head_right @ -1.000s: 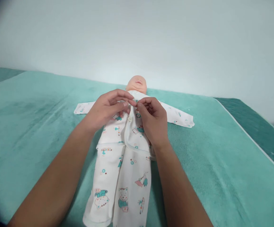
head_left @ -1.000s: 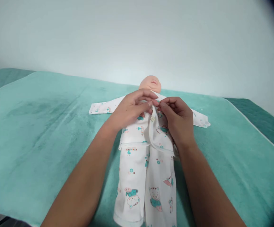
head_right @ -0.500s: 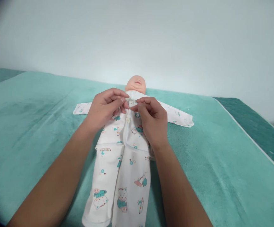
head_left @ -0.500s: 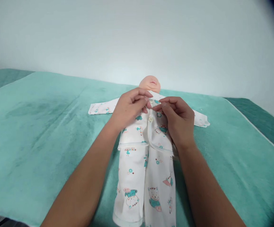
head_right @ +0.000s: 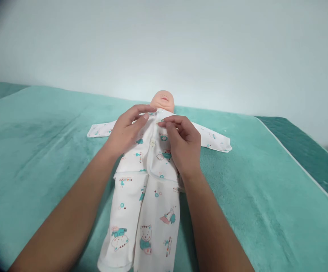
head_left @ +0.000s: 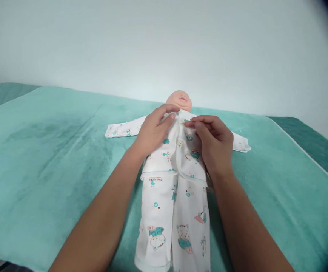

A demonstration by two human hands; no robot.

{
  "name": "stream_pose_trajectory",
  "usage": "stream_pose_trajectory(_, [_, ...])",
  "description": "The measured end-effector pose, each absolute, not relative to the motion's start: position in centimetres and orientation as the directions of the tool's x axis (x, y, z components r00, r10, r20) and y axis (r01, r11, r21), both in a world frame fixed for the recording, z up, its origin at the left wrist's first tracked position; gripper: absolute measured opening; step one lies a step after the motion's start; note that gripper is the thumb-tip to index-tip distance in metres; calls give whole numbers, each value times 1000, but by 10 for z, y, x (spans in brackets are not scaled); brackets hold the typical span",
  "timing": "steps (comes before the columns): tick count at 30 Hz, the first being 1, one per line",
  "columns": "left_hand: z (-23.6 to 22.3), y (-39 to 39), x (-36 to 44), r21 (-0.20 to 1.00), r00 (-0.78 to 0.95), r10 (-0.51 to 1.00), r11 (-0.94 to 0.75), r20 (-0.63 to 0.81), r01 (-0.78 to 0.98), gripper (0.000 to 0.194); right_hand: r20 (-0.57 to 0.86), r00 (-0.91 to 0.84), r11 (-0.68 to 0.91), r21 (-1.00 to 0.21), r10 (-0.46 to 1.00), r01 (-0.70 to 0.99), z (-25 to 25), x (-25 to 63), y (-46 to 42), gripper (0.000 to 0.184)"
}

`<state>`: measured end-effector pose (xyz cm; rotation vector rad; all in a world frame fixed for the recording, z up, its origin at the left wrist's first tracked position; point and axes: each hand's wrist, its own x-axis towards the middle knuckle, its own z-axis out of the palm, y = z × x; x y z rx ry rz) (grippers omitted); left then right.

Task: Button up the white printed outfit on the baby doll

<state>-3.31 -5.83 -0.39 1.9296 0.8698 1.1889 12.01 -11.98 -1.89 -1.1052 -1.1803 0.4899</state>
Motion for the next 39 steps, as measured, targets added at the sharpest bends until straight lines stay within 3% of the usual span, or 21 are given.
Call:
stream_pose_trajectory(7, [-9, -53, -32, 712, 490, 739, -639, 463, 291, 38, 438, 349, 349, -892, 828, 289, -22, 122, -118, 20])
stream_pose_trajectory(17, [-10, -48, -31, 689, 514, 762, -615, 394, 384, 48, 324, 297, 195, -899, 898, 393, -24, 125, -115, 34])
stream_pose_trajectory(39, [-12, -44, -30, 715, 499, 771, -600, 397, 358, 46, 359, 92, 269, -824, 929, 498, -32, 139, -98, 49])
